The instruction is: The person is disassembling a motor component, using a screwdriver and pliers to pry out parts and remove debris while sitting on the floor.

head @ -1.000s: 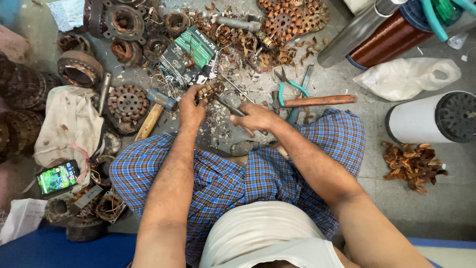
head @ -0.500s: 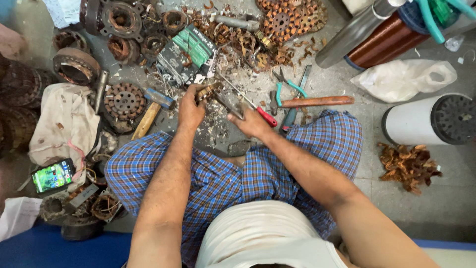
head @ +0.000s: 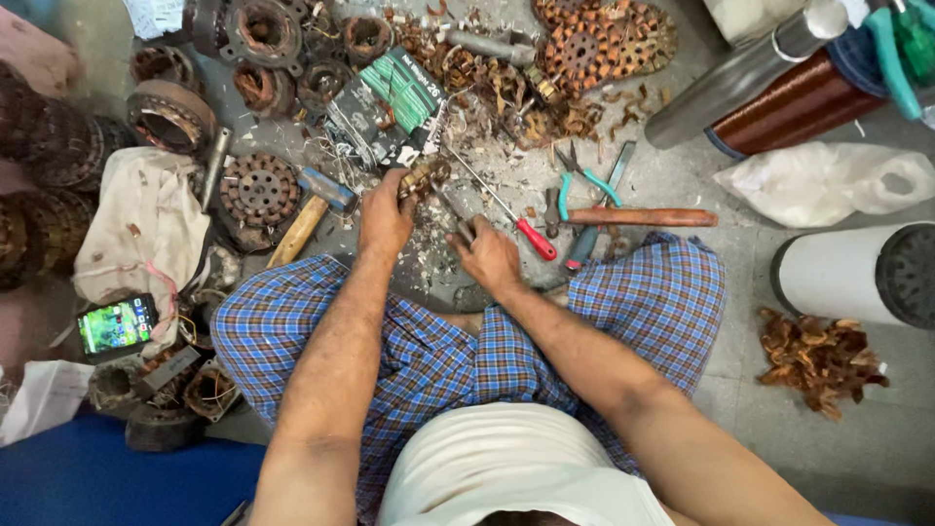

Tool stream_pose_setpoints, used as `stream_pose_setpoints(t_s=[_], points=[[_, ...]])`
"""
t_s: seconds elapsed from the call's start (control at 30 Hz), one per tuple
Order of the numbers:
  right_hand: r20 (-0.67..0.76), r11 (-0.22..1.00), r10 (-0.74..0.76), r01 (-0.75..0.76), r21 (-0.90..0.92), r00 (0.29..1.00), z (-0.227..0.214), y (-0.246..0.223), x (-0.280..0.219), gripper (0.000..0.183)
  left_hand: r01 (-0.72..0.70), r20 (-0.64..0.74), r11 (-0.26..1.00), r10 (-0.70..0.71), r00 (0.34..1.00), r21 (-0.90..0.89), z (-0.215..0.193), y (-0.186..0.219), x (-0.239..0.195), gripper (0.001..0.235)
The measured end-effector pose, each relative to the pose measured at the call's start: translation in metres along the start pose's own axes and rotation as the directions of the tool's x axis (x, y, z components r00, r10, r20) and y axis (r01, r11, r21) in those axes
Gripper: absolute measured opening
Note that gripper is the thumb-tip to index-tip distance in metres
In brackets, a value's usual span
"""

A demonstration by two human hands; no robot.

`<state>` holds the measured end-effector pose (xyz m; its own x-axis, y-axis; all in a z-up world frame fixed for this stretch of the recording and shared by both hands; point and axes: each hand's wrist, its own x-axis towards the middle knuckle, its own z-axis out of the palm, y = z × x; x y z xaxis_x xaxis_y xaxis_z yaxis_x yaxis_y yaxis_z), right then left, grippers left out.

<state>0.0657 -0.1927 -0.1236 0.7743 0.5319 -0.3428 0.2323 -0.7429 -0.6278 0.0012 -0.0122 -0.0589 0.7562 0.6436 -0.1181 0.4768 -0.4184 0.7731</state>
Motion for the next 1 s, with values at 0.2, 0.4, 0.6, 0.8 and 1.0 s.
stream_pose_setpoints(t_s=[0.2, 0.4, 0.6, 0.8, 1.0], points=[[-0.177, 0.857, -0.500, 0.454, -0.243, 0.848, -0.029, 0.009, 0.011, 0.044, -0.049, -0.076, 0.972, 0.068, 0.995, 0.229, -0.005, 0.007, 0.000, 0.040], [0.348, 0.966, 0.017, 0.075, -0.249, 0.937, -0.079, -0.016, 0.010, 0.048, -0.029, -0.049, 0.946, 0.047, 0.998, 0.323, -0.004, 0.008, 0.001, 0.041], [0.277, 0.974, 0.000, 0.062, -0.217, 0.961, -0.091, -0.041, -0.013, 0.044, -0.028, 0.007, 0.941, 0.027, 1.000, 0.337, 0.001, 0.002, 0.004, 0.044], [0.195, 0.942, -0.139, 0.190, -0.278, 0.971, -0.093, -0.047, -0.021, 0.043, -0.038, 0.011, 0.931, 0.036, 0.999, 0.362, 0.003, 0.002, 0.005, 0.047], [0.263, 0.965, -0.011, 0.079, -0.251, 0.965, -0.089, -0.050, -0.021, 0.043, -0.041, 0.058, 0.907, 0.018, 0.998, 0.420, 0.002, 0.006, 0.003, 0.047]])
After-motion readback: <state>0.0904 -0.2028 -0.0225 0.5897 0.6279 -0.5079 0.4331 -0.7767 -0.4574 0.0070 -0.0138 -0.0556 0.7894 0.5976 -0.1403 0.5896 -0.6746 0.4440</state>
